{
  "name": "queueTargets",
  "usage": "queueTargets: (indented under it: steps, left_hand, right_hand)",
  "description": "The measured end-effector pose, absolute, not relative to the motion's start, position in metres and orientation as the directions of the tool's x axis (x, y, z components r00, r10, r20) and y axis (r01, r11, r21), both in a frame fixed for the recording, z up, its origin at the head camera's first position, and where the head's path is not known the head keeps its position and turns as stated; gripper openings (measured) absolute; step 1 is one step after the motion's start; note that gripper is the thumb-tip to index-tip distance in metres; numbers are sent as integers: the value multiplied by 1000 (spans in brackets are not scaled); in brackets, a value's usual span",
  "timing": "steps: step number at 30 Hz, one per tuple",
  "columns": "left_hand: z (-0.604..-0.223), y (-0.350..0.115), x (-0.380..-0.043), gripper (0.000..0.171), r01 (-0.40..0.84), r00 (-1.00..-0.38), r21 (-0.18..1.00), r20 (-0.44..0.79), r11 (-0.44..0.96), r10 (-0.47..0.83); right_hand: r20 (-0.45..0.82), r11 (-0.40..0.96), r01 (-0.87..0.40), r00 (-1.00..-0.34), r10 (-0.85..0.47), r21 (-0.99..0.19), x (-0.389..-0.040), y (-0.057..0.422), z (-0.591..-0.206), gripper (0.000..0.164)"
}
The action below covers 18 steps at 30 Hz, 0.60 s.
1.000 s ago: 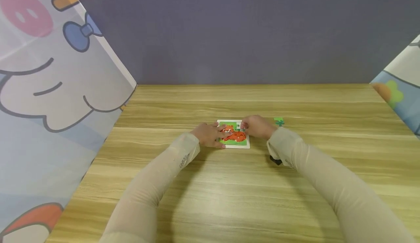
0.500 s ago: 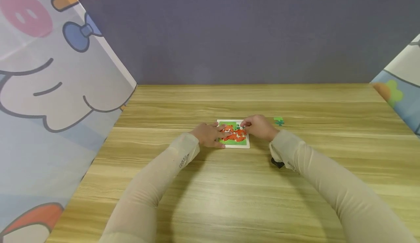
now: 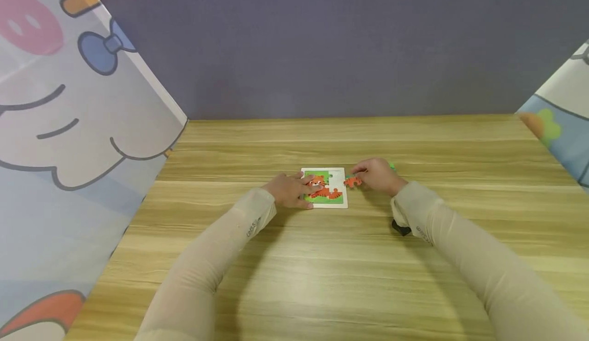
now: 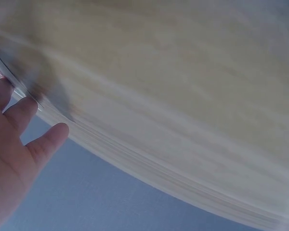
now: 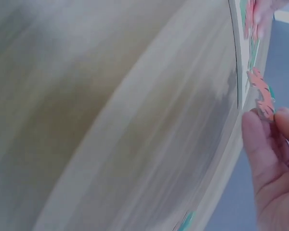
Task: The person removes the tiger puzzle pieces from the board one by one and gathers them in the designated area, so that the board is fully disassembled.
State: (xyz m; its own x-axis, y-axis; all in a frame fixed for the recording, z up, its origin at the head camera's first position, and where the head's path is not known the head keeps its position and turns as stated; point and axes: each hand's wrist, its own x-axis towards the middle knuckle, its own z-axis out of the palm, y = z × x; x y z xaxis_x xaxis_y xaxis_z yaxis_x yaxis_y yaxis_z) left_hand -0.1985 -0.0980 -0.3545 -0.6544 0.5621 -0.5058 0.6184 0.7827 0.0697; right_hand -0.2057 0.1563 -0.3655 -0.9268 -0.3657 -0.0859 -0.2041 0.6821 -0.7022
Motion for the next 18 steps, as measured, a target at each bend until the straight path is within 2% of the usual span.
queueTargets:
  steps: [18]
  left_hand:
    - [-352,-97,-197,64,624,-654,55,-508,779,560]
  right_hand:
    - [-81,675,-201,-929,-362,-710,-197,187,-360,26]
